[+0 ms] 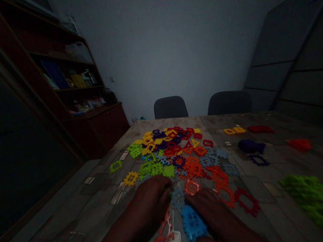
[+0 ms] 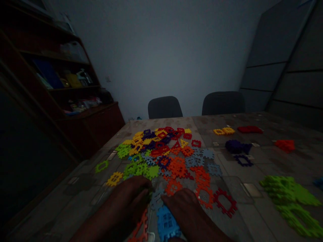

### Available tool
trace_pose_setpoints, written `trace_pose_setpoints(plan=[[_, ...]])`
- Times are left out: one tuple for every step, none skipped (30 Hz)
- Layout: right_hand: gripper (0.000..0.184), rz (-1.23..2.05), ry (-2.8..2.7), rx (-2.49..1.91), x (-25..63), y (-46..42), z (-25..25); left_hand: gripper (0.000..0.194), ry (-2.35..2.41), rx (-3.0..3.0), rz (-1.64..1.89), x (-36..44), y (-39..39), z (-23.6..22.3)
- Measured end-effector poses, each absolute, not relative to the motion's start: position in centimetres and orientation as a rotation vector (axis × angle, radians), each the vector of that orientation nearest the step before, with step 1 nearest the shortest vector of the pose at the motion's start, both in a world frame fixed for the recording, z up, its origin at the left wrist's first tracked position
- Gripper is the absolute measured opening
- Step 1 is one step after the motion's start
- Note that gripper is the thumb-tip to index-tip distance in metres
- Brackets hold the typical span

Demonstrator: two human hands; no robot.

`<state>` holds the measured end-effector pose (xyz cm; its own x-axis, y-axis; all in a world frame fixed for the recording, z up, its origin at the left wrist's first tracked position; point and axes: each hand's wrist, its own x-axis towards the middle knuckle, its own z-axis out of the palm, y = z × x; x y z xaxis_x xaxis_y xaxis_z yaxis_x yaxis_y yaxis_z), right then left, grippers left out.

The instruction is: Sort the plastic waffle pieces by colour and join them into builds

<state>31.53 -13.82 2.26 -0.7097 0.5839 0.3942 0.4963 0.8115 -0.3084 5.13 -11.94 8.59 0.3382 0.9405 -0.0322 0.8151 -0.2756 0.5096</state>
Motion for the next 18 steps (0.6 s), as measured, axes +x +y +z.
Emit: trace_pose_setpoints(plan=[[0.095,0.205,-2.518,-0.805,31.6,-13.9,2.1,0.023,1.553,2.178,0.370,5.1,-11.8,8.5],[0.096,0.179,-2.519,-0.808,31.6,-13.9,2.0,0.023,1.552,2.190,0.358,5.1,-11.6,8.5],[0.098,0.169,-2.518,-0.811,31.7,-13.9,1.8,0.023,1.543,2.204,0.346,5.1,-11.5,8.4],[0.100,0.172,-2.516,-0.817,31.6,-13.9,1.7,0.024,1.531,2.218,0.331,5.1,-11.5,8.5],[0.102,0.179,-2.513,-0.824,31.6,-13.9,1.5,0.024,1.525,2.231,0.310,5.1,-11.5,8.5],[0.102,0.185,-2.513,-0.836,31.5,-14.0,1.4,0.023,1.521,2.238,0.286,5.1,-11.5,8.5],[0.102,0.188,-2.517,-0.849,31.4,-14.0,1.3,0.023,1.514,2.239,0.264,5.2,-11.6,8.6],[0.102,0.184,-2.525,-0.853,31.3,-14.0,1.2,0.023,1.509,2.231,0.255,5.2,-11.7,8.6],[0.102,0.178,-2.534,-0.847,31.2,-14.0,1.0,0.022,1.504,2.218,0.255,5.3,-11.8,8.6],[0.102,0.171,-2.538,-0.840,31.2,-14.1,0.9,0.021,1.501,2.203,0.260,5.4,-11.9,8.7],[0.102,0.163,-2.535,-0.838,31.1,-14.2,0.7,0.020,1.499,2.191,0.267,5.4,-12.1,8.7],[0.103,0.150,-2.522,-0.845,31.0,-14.2,0.4,0.020,1.501,2.179,0.275,5.5,-12.2,8.7],[0.103,0.132,-2.502,-0.860,30.8,-14.3,0.0,0.020,1.507,2.169,0.278,5.5,-12.3,8.7],[0.102,0.109,-2.480,-0.880,30.7,-14.2,-0.6,0.021,1.509,2.162,0.276,5.5,-12.4,8.7],[0.102,0.084,-2.463,-0.898,30.5,-14.1,-1.3,0.021,1.509,2.156,0.279,5.6,-12.5,8.8],[0.102,0.059,-2.452,-0.893,30.3,-14.0,-2.2,0.022,1.506,2.149,0.293,5.6,-12.5,8.8],[0.102,0.042,-2.448,-0.876,30.1,-13.7,-3.2,0.022,1.496,2.142,0.309,5.5,-12.5,8.8],[0.103,0.037,-2.450,-0.857,29.9,-13.4,-4.3,0.023,1.484,2.135,0.327,5.5,-12.5,8.7]])
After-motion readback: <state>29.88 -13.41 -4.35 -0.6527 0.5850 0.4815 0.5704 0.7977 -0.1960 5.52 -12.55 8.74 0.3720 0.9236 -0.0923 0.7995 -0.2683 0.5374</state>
